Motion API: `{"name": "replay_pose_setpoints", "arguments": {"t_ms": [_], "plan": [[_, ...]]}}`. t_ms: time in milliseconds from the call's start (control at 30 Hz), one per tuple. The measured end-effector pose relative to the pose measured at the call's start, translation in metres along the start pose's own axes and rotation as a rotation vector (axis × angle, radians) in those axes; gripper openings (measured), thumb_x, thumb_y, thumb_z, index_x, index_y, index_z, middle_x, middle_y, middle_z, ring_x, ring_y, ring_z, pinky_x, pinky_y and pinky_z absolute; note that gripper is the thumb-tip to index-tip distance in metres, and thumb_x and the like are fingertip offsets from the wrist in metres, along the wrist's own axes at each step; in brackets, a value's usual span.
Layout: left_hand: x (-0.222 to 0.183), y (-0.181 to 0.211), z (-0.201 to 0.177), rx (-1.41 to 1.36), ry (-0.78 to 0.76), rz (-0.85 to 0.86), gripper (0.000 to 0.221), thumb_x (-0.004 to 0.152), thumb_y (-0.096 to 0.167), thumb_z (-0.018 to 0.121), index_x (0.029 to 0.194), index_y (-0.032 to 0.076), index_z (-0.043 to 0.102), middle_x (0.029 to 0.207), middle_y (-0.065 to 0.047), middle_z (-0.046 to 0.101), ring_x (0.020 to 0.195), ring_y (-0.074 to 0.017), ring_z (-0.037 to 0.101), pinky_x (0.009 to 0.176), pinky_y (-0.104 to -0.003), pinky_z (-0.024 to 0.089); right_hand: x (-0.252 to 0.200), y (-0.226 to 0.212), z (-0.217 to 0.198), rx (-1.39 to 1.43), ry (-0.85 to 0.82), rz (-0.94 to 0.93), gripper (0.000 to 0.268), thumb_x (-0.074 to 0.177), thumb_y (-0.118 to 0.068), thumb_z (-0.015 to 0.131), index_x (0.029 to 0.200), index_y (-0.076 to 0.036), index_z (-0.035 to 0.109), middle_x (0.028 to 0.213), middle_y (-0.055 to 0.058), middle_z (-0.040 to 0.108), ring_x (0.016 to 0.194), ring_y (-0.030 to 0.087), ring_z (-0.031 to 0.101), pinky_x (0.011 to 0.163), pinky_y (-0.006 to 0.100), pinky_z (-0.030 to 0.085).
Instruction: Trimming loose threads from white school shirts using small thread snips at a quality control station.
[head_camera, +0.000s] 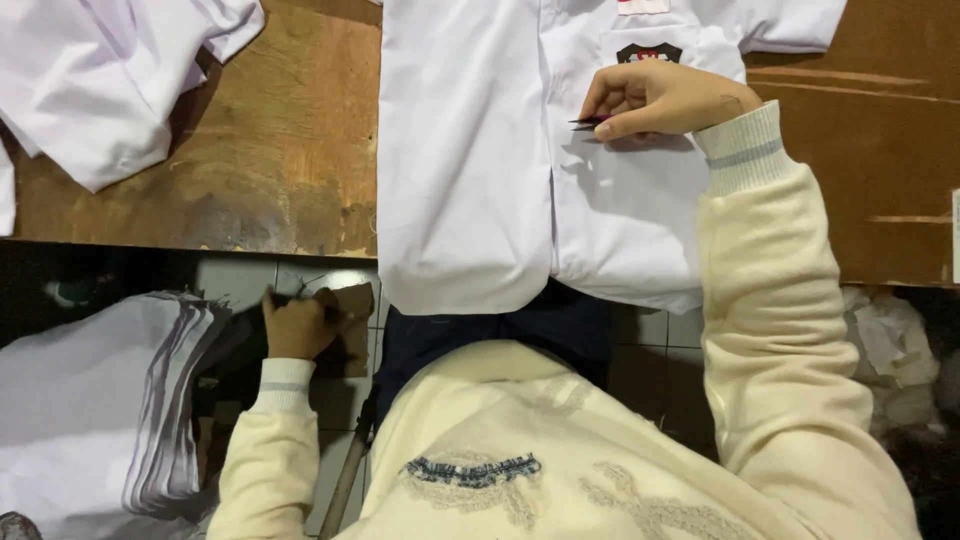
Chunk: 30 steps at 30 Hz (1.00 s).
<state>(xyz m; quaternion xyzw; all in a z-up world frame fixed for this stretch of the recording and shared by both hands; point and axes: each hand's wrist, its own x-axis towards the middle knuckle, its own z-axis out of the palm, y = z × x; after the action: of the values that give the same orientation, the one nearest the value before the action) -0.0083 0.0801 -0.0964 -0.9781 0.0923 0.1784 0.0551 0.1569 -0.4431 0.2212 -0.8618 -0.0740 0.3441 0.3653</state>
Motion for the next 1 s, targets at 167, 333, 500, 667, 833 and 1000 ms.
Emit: {"name": "replay_pose_setpoints", "arguments": {"t_ms": [167, 333, 500, 667, 833, 1000], "plan": [[0.000, -0.033, 0.029, -0.460, 0.263, -0.080, 0.039, 0.079, -0.014, 0.060, 0.110, 0.009, 0.063, 0.123, -0.021, 0.052, 0.072, -0.0510, 0.064, 0.061, -0.058, 0.055, -0.036, 0.023, -0.028, 0.076, 0.240, -0.106, 0.032, 0.100, -0.011, 0.065, 0.129, -0.002, 0.057, 0.114, 0.013, 0.067, 0.077, 0.018, 0.059, 0.066, 0.028, 0.048], [-0.026, -0.051, -0.035, -0.161, 0.085, -0.323, 0.038, 0.094, 0.065, 0.056, 0.105, 0.034, 0.075, 0.086, -0.016, 0.075, 0.081, -0.0407, 0.073, 0.062, -0.048, 0.055, -0.082, 0.107, -0.037, -0.337, 0.721, 0.161, 0.034, 0.105, -0.020, 0.074, 0.129, 0.002, 0.064, 0.116, 0.019, 0.069, 0.102, 0.032, 0.063, 0.086, 0.045, 0.047], [-0.034, -0.083, -0.054, -0.417, 0.148, -0.027, 0.018, 0.090, 0.027, 0.069, 0.103, 0.017, 0.076, 0.098, -0.015, 0.077, 0.087, -0.0407, 0.072, 0.076, -0.048, 0.054, -0.100, 0.153, -0.028, -0.410, 0.778, 0.416, 0.034, 0.107, -0.020, 0.072, 0.127, 0.007, 0.062, 0.115, 0.023, 0.064, 0.111, 0.041, 0.055, 0.089, 0.054, 0.043], [-0.060, -0.011, -0.268, -0.421, -0.555, -0.170, 0.027, 0.093, 0.045, 0.069, 0.103, 0.022, 0.080, 0.082, 0.000, 0.086, 0.077, -0.0145, 0.078, 0.076, -0.027, 0.053, -0.102, 0.118, -0.021, -0.334, 0.801, 0.468, 0.049, 0.103, -0.024, 0.073, 0.140, 0.004, 0.057, 0.138, 0.028, 0.045, 0.130, 0.043, 0.040, 0.105, 0.061, 0.037], [-0.045, -0.006, -0.342, -0.629, -0.416, 0.214, 0.035, 0.086, 0.038, 0.072, 0.119, 0.030, 0.077, 0.113, 0.014, 0.087, 0.104, -0.0023, 0.082, 0.084, -0.022, 0.060, -0.100, 0.064, -0.024, -0.391, 0.798, 0.394, 0.063, 0.104, -0.027, 0.069, 0.153, 0.003, 0.043, 0.148, 0.029, 0.039, 0.137, 0.045, 0.030, 0.105, 0.069, 0.032], [0.028, 0.016, -0.395, -0.770, -0.004, 0.556, 0.035, 0.095, 0.023, 0.060, 0.125, 0.008, 0.065, 0.122, -0.009, 0.074, 0.103, -0.0178, 0.074, 0.087, -0.028, 0.064, -0.068, 0.038, -0.042, -0.369, 0.877, -0.023, 0.057, 0.109, -0.007, 0.074, 0.149, 0.009, 0.037, 0.142, 0.031, 0.041, 0.112, 0.043, 0.055, 0.091, 0.055, 0.047]]}}
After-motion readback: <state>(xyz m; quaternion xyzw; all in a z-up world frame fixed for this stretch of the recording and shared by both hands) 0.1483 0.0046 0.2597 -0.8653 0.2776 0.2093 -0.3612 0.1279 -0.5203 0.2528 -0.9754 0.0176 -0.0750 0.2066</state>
